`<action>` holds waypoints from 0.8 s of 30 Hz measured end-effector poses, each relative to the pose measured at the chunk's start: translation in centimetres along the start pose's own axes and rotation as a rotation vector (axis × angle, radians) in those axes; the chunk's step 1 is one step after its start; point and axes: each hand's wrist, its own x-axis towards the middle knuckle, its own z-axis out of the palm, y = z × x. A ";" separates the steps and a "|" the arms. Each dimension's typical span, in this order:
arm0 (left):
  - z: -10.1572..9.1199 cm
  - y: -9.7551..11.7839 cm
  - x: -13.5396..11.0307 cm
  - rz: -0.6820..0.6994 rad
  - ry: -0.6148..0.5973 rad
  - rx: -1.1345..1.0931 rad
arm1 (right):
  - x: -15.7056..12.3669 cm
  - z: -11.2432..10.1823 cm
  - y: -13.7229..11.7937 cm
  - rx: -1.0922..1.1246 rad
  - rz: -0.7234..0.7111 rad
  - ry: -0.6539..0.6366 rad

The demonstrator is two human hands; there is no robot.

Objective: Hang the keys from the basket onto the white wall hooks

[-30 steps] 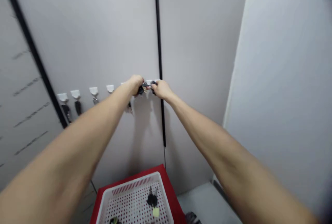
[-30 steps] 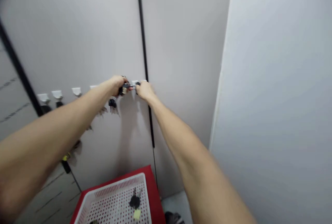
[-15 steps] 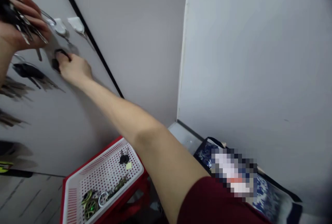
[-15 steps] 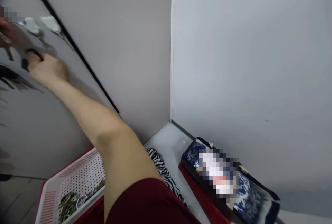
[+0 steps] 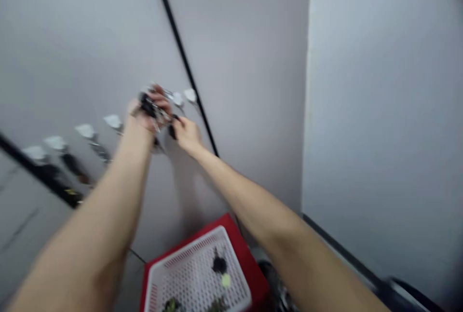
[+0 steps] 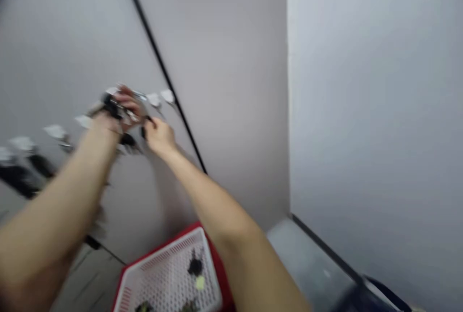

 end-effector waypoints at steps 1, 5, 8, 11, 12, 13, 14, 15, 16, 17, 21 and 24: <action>0.1 1.2 -0.2 0.052 -0.040 -0.055 | 0.6 -0.1 0.0 0.020 -0.023 0.014; 0.1 2.5 -0.6 0.040 -0.217 -0.289 | 2.5 -0.4 -0.3 0.061 -0.066 0.032; -0.3 1.7 -0.9 0.001 -0.220 -0.352 | 3.0 -0.6 -0.8 0.042 -0.077 -0.011; -1.3 1.2 -1.4 -0.043 -0.244 -0.378 | 3.4 -0.4 -1.0 0.029 -0.091 -0.071; -1.7 1.1 -1.6 -0.076 -0.257 -0.371 | 3.5 -0.2 -1.0 0.023 -0.094 -0.099; -2.2 1.0 -1.7 -0.115 -0.267 -0.351 | 3.6 -0.1 -0.9 0.015 -0.097 -0.133; -2.8 0.8 -1.9 -0.160 -0.270 -0.319 | 3.7 0.1 -0.8 0.006 -0.102 -0.168; -3.3 0.6 -2.1 -0.205 -0.266 -0.278 | 3.7 0.2 -0.6 -0.001 -0.107 -0.208; -3.9 0.4 -2.2 -0.245 -0.259 -0.235 | 3.7 0.3 -0.3 -0.007 -0.114 -0.249; -4.4 0.2 -2.3 -0.277 -0.255 -0.196 | 3.6 0.4 0.0 -0.012 -0.119 -0.285; -5.7 -0.7 -2.6 -0.356 -0.294 -0.114 | 2.9 0.4 1.2 -0.012 -0.131 -0.350; -5.9 -1.1 -2.6 -0.363 -0.321 -0.090 | 2.5 0.2 1.5 0.015 -0.135 -0.343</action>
